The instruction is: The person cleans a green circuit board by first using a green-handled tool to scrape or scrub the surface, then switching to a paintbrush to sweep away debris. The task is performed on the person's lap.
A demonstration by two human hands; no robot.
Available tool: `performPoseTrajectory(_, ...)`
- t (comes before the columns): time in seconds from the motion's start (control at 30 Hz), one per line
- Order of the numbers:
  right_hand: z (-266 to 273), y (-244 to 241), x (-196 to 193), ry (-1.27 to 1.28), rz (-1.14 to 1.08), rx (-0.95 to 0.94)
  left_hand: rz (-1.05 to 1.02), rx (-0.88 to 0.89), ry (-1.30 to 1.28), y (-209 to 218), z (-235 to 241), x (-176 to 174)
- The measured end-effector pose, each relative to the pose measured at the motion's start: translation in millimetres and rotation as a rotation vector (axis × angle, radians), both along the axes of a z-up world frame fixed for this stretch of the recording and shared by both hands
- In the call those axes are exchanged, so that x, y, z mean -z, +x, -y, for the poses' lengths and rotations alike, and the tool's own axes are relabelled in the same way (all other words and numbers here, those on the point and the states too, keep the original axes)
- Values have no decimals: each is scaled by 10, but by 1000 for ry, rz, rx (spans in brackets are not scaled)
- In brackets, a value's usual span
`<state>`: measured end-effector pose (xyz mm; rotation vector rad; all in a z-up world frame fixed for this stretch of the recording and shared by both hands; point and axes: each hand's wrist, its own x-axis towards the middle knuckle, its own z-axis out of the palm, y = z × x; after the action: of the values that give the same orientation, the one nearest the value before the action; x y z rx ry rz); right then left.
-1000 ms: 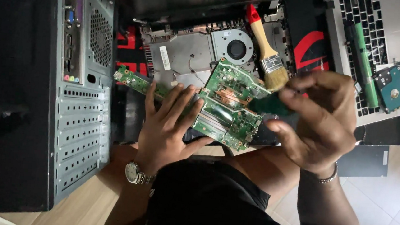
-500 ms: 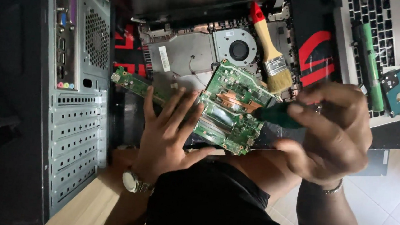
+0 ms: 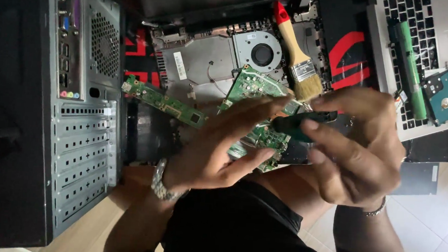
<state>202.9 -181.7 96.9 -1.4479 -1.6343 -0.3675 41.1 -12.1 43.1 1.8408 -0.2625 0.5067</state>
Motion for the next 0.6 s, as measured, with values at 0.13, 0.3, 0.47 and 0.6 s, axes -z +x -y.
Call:
performPoseTrajectory(0.13,-4,22,-25,16,-26,-47,41,68,-21,257,-60,-174)
performPoseTrajectory(0.3,101,73,96,-33,-17,-22,96,-37,1,409,-42,-246)
performPoseTrajectory(0.47,-10,81,71,25,-56,-116,91,79,-94,410,-93,-197)
performPoseTrajectory(0.6,-8,49,61,22,-85,-123,120,2,1,456,-59,-326)
